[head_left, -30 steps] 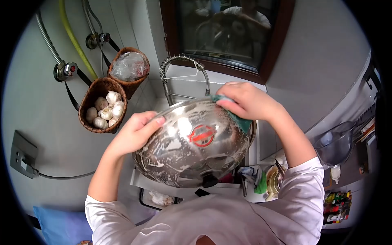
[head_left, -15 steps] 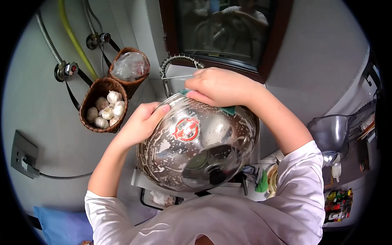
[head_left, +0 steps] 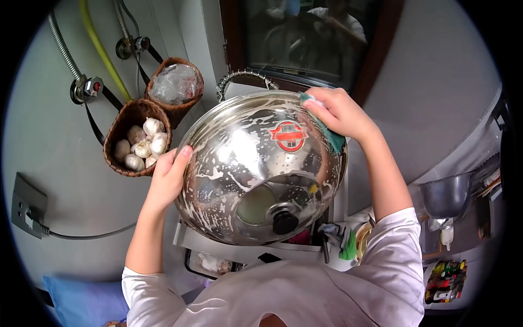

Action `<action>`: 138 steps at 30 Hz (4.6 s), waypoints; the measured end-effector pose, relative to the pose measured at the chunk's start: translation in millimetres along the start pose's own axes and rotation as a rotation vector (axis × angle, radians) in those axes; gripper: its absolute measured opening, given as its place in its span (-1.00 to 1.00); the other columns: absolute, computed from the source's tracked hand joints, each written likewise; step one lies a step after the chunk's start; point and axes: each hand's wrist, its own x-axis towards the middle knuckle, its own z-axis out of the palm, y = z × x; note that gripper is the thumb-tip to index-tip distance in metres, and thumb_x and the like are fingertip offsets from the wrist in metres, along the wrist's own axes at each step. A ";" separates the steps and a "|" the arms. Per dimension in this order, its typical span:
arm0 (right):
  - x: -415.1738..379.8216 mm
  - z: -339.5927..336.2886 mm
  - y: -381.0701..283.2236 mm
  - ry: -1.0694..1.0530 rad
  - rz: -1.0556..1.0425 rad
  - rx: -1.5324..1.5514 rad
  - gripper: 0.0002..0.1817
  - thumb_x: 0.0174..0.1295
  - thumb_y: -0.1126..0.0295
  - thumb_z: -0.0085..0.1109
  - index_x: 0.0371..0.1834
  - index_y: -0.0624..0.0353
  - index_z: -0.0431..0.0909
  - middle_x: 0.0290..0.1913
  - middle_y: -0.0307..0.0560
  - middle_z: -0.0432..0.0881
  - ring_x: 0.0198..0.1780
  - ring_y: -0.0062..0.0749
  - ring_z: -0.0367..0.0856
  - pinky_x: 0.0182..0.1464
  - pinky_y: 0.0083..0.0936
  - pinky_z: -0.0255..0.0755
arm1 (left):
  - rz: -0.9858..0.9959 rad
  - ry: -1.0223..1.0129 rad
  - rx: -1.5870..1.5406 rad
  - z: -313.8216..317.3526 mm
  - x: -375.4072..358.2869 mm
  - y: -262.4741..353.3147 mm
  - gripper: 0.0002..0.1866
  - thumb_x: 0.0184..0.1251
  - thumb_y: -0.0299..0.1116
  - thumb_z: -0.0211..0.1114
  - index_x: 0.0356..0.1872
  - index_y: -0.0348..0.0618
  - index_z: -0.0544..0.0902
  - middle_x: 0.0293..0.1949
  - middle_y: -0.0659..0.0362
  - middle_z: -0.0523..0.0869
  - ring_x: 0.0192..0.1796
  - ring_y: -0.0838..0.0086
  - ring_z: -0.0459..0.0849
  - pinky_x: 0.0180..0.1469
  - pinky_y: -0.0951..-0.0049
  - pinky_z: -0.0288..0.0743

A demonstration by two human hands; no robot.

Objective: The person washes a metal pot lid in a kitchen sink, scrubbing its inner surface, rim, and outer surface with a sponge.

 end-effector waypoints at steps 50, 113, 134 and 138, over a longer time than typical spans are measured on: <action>-5.1 -5.4 19.9 -0.050 0.025 -0.121 -0.70 0.38 0.23 0.09 -0.37 0.27 0.53 -0.43 0.18 0.59 -0.35 0.10 0.60 -0.29 -0.19 0.45 | -0.007 -0.095 0.031 13.1 40.8 11.4 -0.65 0.61 -0.22 0.04 -0.19 -0.33 0.64 -0.36 0.37 0.64 -0.34 0.76 0.47 -0.27 0.63 0.42; 22.0 22.0 -9.3 -0.135 -0.149 0.055 -0.74 0.29 0.27 0.11 -0.27 0.29 0.59 -0.27 0.11 0.64 -0.16 0.05 0.61 -0.03 -0.18 0.49 | 0.026 -0.359 0.322 36.1 53.7 16.7 -0.67 0.58 -0.26 0.08 -0.22 -0.39 0.61 -0.39 0.36 0.61 -0.29 0.72 0.44 -0.25 0.57 0.43; 27.8 44.4 -12.0 -0.119 -0.342 0.012 -0.82 -0.08 0.46 0.26 -0.41 0.24 0.50 -0.47 0.04 0.54 -0.34 0.00 0.58 -0.23 -0.17 0.49 | 0.094 -0.376 0.298 48.9 55.5 1.5 -0.66 0.56 -0.23 0.12 -0.28 -0.36 0.63 -0.54 0.33 0.58 -0.43 0.70 0.41 -0.37 0.49 0.41; 25.7 56.8 -2.2 -0.207 -0.336 -0.013 -0.81 -0.05 0.41 0.26 -0.40 0.24 0.52 -0.44 0.04 0.56 -0.31 0.00 0.61 -0.21 -0.16 0.50 | 0.010 -0.419 0.336 47.1 52.4 1.2 -0.67 0.56 -0.27 0.10 -0.21 -0.40 0.63 -0.43 0.31 0.64 -0.33 0.70 0.47 -0.27 0.54 0.45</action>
